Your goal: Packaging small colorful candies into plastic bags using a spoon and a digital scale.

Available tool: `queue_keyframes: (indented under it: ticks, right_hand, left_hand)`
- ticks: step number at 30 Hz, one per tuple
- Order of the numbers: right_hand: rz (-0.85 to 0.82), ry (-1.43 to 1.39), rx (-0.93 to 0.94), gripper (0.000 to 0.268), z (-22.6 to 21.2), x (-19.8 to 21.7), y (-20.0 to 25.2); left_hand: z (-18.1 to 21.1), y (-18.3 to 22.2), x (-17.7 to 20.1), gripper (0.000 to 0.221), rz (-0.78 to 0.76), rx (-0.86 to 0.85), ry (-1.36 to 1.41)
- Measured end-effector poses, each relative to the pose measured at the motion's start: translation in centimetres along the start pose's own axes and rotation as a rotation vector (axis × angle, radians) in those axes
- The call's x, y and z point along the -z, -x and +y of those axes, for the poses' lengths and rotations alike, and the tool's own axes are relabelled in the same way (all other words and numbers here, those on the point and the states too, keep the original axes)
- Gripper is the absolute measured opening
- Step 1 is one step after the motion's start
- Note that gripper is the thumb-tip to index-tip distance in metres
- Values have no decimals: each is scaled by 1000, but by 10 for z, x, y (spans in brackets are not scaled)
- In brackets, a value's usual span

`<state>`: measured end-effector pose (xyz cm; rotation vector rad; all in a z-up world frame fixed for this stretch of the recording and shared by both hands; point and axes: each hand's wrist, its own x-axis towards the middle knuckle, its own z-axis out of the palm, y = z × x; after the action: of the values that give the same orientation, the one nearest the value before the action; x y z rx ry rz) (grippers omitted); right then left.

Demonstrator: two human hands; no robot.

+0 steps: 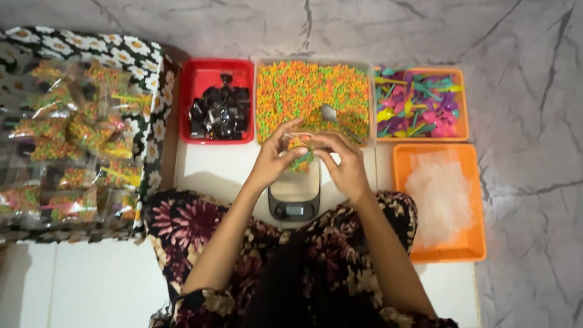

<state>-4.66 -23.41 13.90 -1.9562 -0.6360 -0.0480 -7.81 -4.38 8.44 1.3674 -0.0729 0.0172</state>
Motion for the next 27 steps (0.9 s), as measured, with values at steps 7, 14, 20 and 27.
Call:
queue_keyframes:
  ticks: [7, 14, 20, 27]
  right_hand:
    - [38, -23, 126, 28, 6, -9, 23]
    - [21, 48, 207, 30, 7, -25, 33]
    - [70, 13, -23, 14, 19, -11, 44]
    - [277, -393, -576, 16, 122, -41, 108]
  left_hand:
    - [31, 35, -16, 75, -93, -83, -201]
    - [51, 39, -13, 75, -105, -77, -298]
    - [7, 52, 19, 48, 229, -49, -184]
    - [-94, 102, 76, 10, 464, 168, -318]
